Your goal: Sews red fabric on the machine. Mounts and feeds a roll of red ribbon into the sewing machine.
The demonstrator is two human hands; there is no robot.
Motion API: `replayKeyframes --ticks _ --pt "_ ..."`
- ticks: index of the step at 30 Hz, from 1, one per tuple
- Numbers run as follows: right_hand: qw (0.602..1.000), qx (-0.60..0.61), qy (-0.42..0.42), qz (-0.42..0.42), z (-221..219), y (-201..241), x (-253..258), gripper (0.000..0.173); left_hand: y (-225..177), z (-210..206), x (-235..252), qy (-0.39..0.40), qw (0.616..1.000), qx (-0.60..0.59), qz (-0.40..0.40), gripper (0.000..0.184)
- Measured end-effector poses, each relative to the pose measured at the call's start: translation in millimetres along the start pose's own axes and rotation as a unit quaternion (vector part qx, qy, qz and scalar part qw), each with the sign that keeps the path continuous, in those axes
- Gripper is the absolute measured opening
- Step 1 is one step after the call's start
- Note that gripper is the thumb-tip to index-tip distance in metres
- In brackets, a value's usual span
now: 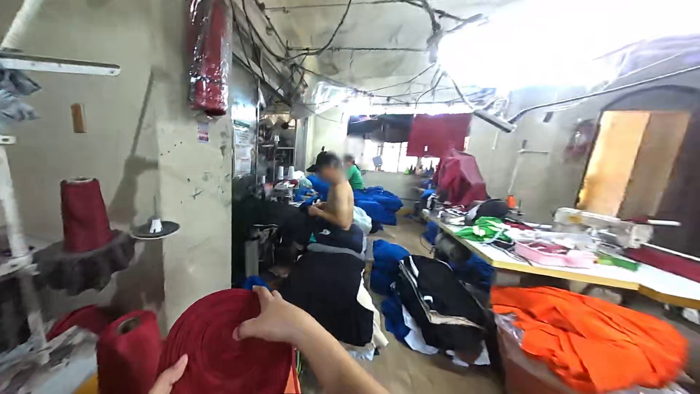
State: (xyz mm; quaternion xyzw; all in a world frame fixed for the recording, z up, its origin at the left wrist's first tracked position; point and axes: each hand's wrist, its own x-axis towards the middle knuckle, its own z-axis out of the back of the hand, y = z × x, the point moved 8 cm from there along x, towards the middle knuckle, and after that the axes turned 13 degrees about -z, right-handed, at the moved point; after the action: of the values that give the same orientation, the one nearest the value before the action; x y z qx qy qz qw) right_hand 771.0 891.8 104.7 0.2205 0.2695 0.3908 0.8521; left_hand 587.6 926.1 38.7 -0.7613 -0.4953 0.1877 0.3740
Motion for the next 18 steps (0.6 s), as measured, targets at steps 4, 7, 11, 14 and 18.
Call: replayKeyframes --ticks 4,7,11,14,18 --pt "0.999 0.033 -0.001 -0.005 -2.7 -7.2 2.9 0.096 -0.5 -6.7 -8.2 -0.043 0.999 -0.013 0.017 0.032" --pt "0.999 0.041 0.008 0.009 -11.6 -4.2 4.7 0.092 2.9 5.2 -8.6 -0.074 0.996 -0.04 0.008 0.031" --pt "0.999 0.03 0.019 -0.012 -23.3 -1.1 12.0 0.089 7.3 16.0 -2.9 -0.074 0.995 -0.059 0.007 0.033" --pt "1.0 0.016 0.011 -0.018 -20.9 -3.6 16.5 0.09 11.5 15.9 -3.1 -0.09 0.993 -0.068 0.033 0.032" --pt "0.999 0.015 0.016 -0.029 -18.2 -11.2 17.3 0.09 17.9 13.9 -5.4 -0.094 0.992 -0.073 0.039 0.031"
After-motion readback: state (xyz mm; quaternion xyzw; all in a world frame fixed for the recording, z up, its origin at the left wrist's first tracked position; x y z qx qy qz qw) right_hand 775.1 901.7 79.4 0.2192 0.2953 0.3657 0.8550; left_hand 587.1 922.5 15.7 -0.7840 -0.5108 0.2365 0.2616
